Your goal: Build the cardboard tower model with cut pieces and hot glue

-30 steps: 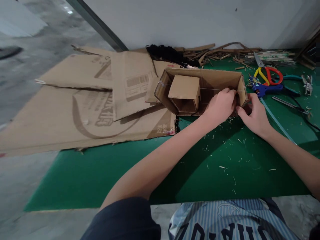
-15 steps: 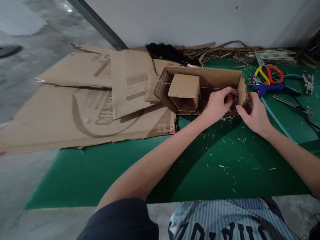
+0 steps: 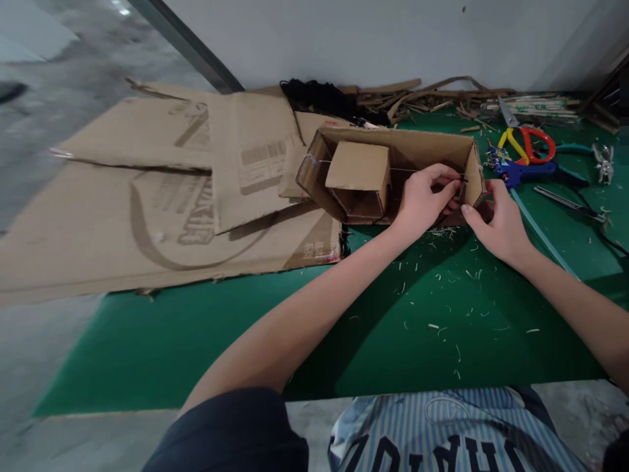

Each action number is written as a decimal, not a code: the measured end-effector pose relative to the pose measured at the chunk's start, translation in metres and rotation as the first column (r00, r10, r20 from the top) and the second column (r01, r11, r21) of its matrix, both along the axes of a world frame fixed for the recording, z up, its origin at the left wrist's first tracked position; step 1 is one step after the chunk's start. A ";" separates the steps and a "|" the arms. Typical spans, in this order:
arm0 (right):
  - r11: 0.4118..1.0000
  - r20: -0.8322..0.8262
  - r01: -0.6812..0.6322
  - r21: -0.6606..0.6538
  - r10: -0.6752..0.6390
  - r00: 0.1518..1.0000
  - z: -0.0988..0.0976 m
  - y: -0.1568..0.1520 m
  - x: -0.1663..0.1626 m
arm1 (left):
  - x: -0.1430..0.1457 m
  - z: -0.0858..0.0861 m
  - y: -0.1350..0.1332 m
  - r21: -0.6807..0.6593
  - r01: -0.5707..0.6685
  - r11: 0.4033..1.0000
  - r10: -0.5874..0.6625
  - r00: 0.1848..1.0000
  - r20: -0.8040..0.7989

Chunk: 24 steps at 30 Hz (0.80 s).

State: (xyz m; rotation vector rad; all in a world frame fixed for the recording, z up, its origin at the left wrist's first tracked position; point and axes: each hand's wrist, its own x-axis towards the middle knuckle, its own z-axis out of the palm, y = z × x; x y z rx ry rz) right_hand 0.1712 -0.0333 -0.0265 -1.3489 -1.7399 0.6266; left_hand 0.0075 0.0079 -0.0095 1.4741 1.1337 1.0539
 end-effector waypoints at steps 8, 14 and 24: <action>1.000 -0.001 -0.007 -0.003 0.007 1.000 0.000 0.000 0.001 | 0.000 -0.001 -0.003 0.007 -0.046 0.999 0.046 0.996 -0.076; 1.000 0.013 -0.008 0.003 0.008 1.000 0.000 0.001 0.001 | 0.001 0.000 -0.005 0.053 -0.038 0.998 0.042 0.996 -0.078; 1.000 0.018 -0.012 0.010 0.012 1.000 -0.001 0.001 0.002 | 0.004 -0.001 -0.006 0.176 -0.019 0.984 0.047 0.986 -0.159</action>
